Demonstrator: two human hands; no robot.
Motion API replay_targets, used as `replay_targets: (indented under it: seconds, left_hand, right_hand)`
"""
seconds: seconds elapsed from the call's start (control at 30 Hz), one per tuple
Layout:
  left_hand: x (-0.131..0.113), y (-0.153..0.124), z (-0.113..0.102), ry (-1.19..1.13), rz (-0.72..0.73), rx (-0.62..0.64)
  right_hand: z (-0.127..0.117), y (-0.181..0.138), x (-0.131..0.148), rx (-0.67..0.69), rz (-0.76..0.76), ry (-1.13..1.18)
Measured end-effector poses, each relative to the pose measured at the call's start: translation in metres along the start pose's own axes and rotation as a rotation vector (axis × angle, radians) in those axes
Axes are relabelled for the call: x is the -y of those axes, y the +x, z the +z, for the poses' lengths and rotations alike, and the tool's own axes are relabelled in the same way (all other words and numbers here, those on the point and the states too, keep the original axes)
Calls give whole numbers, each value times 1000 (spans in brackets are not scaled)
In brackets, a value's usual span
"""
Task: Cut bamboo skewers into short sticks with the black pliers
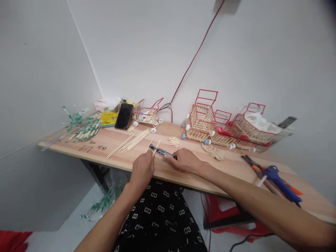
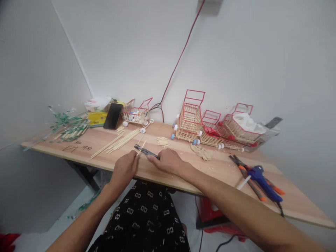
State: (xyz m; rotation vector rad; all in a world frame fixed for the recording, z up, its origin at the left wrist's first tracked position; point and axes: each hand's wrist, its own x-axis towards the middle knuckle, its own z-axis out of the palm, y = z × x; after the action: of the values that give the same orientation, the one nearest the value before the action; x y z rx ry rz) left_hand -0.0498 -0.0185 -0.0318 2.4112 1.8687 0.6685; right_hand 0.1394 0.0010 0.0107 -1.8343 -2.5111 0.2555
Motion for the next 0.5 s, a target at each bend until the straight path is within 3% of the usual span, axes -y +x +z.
replay_targets:
  seconds: [0.5]
  left_hand:
    - [-3, -1, -2, 122, -4, 73]
  right_hand:
    - [4, 7, -2, 76, -40, 22]
